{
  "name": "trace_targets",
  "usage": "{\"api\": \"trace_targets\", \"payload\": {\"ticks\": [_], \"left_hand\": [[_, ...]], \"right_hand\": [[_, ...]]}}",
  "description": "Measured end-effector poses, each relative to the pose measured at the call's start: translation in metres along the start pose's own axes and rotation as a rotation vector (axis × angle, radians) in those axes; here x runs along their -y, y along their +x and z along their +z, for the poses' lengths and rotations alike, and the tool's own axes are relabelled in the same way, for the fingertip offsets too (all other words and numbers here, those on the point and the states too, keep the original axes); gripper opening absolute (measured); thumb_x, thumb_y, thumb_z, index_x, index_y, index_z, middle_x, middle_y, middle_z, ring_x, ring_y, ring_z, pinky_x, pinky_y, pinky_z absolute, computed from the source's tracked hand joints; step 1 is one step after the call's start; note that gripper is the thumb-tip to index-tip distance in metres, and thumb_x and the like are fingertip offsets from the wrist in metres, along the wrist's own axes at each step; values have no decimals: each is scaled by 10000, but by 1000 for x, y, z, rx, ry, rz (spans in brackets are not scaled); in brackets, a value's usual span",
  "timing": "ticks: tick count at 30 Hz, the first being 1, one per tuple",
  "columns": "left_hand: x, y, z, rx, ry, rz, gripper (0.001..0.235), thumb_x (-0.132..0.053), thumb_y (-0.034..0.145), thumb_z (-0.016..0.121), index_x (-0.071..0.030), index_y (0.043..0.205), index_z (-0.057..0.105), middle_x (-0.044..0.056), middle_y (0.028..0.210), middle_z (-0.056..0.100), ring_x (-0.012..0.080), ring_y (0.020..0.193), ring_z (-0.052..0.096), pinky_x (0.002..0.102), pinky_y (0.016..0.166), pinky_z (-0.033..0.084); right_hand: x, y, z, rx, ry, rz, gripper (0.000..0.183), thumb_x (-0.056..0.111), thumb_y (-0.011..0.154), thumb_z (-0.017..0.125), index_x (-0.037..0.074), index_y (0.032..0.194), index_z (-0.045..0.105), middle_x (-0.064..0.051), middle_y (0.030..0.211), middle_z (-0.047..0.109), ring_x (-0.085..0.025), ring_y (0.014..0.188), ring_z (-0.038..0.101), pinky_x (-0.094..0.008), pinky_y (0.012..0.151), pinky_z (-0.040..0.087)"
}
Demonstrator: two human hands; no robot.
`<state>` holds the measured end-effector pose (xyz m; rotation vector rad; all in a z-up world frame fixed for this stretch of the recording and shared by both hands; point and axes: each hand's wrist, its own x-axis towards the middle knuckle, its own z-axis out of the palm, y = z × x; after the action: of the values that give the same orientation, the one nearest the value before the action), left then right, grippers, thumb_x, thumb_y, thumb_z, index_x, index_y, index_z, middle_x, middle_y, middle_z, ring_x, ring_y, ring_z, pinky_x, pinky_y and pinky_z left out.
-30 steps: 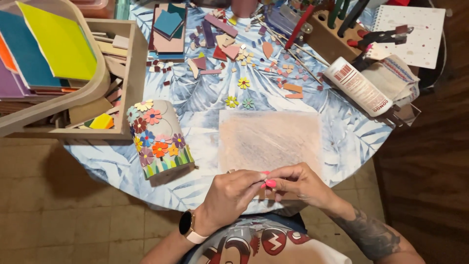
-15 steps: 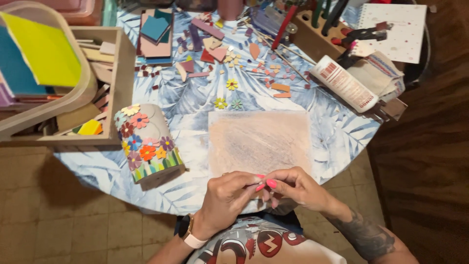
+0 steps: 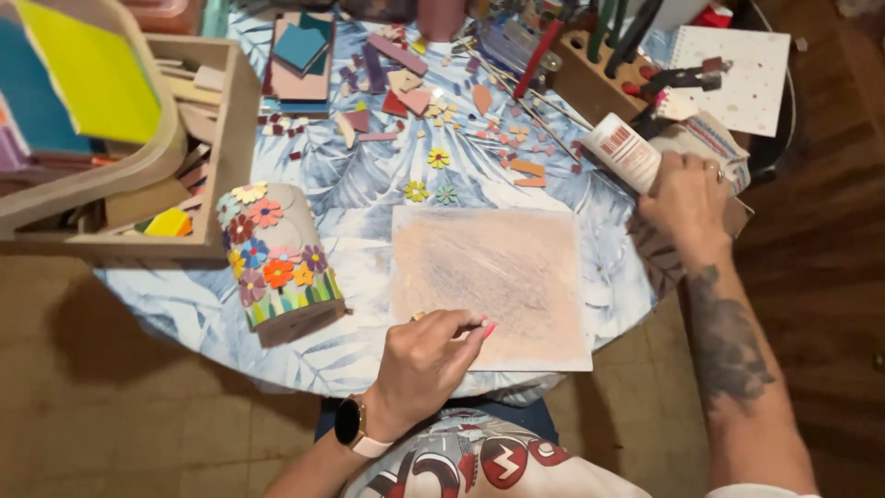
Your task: Decorating a cylindrical container by gluing small flower cutouts onto its surface.
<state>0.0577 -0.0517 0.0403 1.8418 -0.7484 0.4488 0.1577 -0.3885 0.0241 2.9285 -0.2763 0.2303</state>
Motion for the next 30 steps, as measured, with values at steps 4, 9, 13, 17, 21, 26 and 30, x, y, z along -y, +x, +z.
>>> {"api": "trace_targets", "payload": {"ticks": [4, 9, 13, 17, 21, 26, 30], "left_hand": [[0, -1, 0, 4, 71, 13, 113, -91, 762, 636, -20, 816, 566, 71, 737, 632, 178, 611, 614, 269, 531, 484], [5, -6, 4, 5, 136, 21, 135, -130, 764, 646, -41, 803, 552, 53, 690, 606, 183, 552, 571, 287, 474, 434], [6, -6, 9, 40, 200, 49, 133, -164, 785, 625, -53, 797, 553, 48, 656, 580, 178, 524, 537, 298, 421, 399], [-1, -3, 8, 67, 212, 101, 130, -149, 803, 612, -45, 780, 537, 54, 606, 551, 158, 473, 511, 283, 362, 368], [-2, -5, 12, 53, 259, 128, 152, -185, 827, 577, -77, 746, 506, 30, 611, 519, 178, 482, 494, 291, 400, 355], [-6, -8, 11, 45, 203, 128, 117, -148, 834, 552, -78, 755, 501, 32, 610, 517, 182, 474, 497, 293, 402, 375], [-3, -11, 9, 104, 228, 112, 99, -138, 822, 557, -52, 795, 514, 53, 632, 520, 192, 518, 513, 295, 429, 395]], "right_hand": [[-15, 8, 6, 125, -20, -58, 479, 216, 620, 645, -4, 1015, 487, -210, 968, 495, -408, 839, 497, -530, 608, 440], [16, -36, -67, -200, 343, -174, 532, 145, 679, 668, -46, 1147, 500, -225, 1025, 526, -342, 914, 497, -458, 649, 436], [53, -95, -121, -303, 1536, 37, 524, 51, 744, 573, -95, 1198, 356, -233, 1165, 478, -272, 1081, 526, -273, 921, 457], [60, -120, -116, -289, 1862, 73, 855, 259, 589, 652, -44, 1299, 283, -205, 1175, 459, -289, 1058, 508, -484, 906, 488], [73, -130, -114, -157, 2122, 6, 802, 193, 622, 748, -55, 1232, 289, -267, 1093, 489, -429, 944, 545, -467, 718, 497], [63, -142, -94, -270, 2105, 36, 821, 114, 542, 622, -43, 1265, 265, -271, 1119, 417, -485, 1001, 462, -655, 855, 403], [32, -152, -99, -820, 1237, -26, 375, 113, 768, 562, -4, 1093, 417, -140, 1205, 412, -296, 1089, 446, -528, 929, 452]]}}
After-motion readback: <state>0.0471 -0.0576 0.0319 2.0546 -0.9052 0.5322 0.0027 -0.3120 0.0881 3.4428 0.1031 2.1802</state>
